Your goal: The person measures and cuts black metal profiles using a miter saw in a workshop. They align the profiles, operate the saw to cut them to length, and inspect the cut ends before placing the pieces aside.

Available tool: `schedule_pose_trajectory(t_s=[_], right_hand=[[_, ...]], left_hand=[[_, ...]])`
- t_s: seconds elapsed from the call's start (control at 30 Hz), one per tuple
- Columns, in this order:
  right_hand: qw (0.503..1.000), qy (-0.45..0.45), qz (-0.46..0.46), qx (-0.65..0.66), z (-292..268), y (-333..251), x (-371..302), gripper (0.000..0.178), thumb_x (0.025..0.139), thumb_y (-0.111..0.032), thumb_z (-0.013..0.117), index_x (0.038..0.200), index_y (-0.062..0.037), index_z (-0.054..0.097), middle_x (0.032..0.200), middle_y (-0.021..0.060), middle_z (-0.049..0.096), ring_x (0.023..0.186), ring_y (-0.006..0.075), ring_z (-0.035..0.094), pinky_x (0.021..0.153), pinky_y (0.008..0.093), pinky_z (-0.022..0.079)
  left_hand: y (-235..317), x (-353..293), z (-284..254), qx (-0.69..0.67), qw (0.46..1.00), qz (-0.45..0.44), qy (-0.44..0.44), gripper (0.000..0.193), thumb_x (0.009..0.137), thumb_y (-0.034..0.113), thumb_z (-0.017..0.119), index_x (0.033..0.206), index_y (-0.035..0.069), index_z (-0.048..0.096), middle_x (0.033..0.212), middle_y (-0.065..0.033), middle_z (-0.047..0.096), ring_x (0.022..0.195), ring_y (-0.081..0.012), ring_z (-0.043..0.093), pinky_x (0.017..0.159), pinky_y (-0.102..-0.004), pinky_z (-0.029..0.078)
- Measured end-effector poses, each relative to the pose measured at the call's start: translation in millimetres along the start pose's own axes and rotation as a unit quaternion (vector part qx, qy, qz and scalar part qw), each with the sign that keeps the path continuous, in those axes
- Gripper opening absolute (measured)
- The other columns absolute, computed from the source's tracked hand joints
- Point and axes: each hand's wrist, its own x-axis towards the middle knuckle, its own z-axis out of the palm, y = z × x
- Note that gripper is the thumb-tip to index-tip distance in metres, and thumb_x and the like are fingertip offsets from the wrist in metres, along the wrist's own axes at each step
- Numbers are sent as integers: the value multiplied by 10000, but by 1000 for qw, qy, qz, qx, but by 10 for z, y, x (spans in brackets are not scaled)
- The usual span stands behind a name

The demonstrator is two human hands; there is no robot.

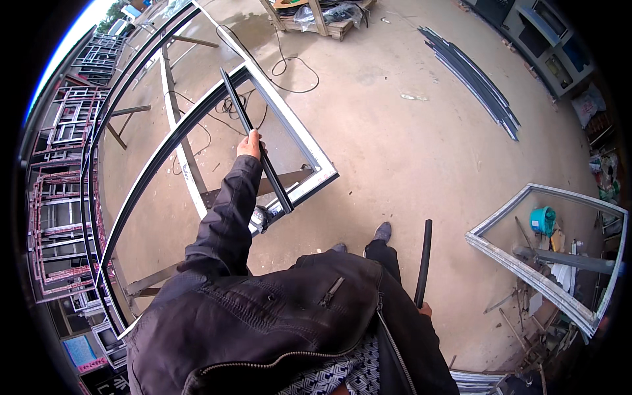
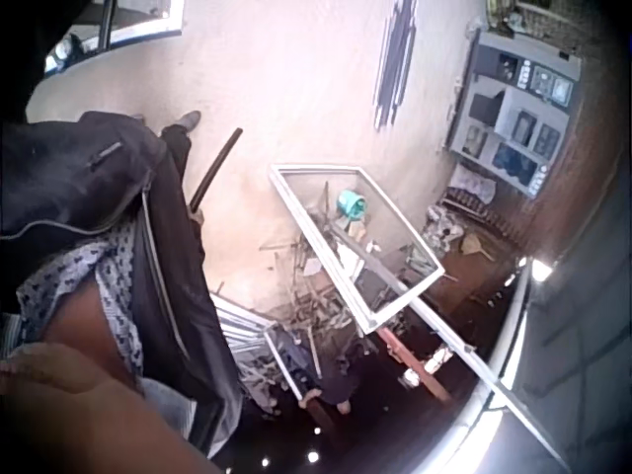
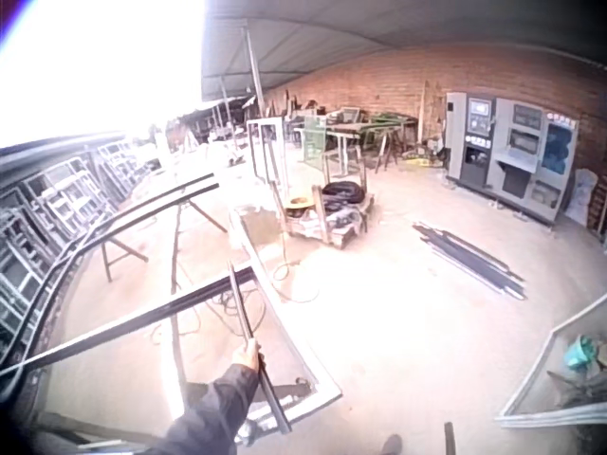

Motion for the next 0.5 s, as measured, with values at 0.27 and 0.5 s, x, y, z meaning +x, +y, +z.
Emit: schedule_pose_trajectory(t_s=[0.27,0.5], right_hand=[[987,-95,52,120,-1888,-2652,729,156,981,-160,639,980,-36,545,695,73,606,490,169,576,419,350,503],[977,-86,67,185,-2044,-3079,1166,138,998,-148,615,966,-59,514,684,55,563,465,146,531,389,324,466]], left_hand=[[-81,120,90,157,984,17,79,516,995,471,587,846,-19,646,699,-109,655,621,-215,622,616,-385,509],[-115,187,273,133,989,-15,66,492,1000,461,593,879,-13,643,694,-91,642,625,-200,612,610,-372,497]])
